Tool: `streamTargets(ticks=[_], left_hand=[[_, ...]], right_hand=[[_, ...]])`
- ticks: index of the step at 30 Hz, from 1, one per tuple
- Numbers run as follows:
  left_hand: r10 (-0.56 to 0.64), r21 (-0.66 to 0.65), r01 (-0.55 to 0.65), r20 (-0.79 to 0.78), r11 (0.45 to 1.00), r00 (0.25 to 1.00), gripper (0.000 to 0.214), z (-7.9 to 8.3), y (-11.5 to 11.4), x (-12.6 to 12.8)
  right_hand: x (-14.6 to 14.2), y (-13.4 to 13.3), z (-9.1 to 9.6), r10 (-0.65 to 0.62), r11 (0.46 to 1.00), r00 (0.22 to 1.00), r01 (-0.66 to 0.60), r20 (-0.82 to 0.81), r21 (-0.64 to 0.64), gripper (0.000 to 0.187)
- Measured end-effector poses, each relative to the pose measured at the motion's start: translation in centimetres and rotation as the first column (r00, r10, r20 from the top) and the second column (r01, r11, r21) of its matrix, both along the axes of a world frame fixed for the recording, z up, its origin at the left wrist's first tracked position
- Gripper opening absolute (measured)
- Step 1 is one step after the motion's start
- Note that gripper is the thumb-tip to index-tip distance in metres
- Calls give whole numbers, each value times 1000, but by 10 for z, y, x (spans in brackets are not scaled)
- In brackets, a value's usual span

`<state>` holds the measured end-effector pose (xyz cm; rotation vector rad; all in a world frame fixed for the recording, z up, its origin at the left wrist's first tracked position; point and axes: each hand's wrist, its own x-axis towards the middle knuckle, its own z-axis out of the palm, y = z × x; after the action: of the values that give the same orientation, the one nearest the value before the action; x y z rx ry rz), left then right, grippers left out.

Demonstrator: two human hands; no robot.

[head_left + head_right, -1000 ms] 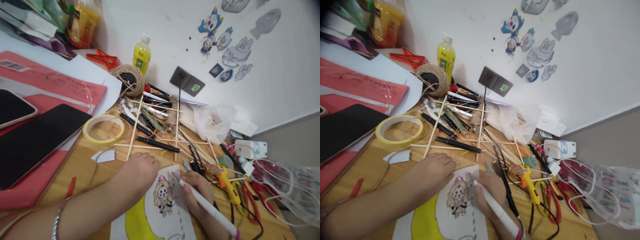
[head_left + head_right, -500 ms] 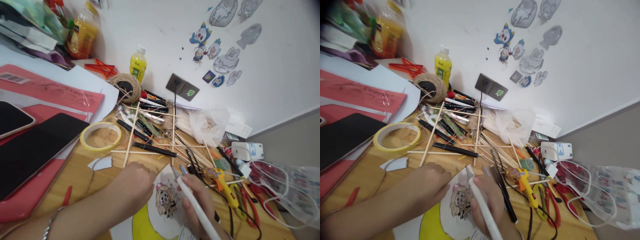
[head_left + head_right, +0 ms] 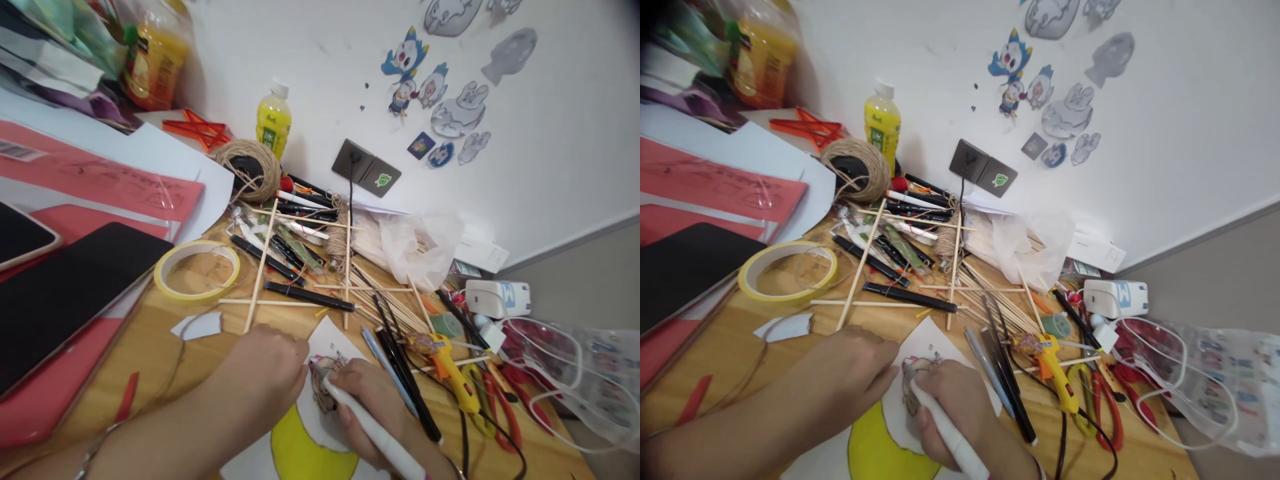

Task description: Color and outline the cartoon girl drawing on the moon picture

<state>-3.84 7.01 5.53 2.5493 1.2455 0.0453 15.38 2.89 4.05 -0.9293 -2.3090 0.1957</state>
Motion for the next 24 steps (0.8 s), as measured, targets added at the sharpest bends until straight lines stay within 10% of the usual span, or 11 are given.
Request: streamTargets(ticks=[24], left_hand=[[18, 30, -19, 27, 999, 999, 12, -8, 0, 4]], right_hand=[[-4, 1, 1, -30, 1000, 997, 31, 65, -4, 30]])
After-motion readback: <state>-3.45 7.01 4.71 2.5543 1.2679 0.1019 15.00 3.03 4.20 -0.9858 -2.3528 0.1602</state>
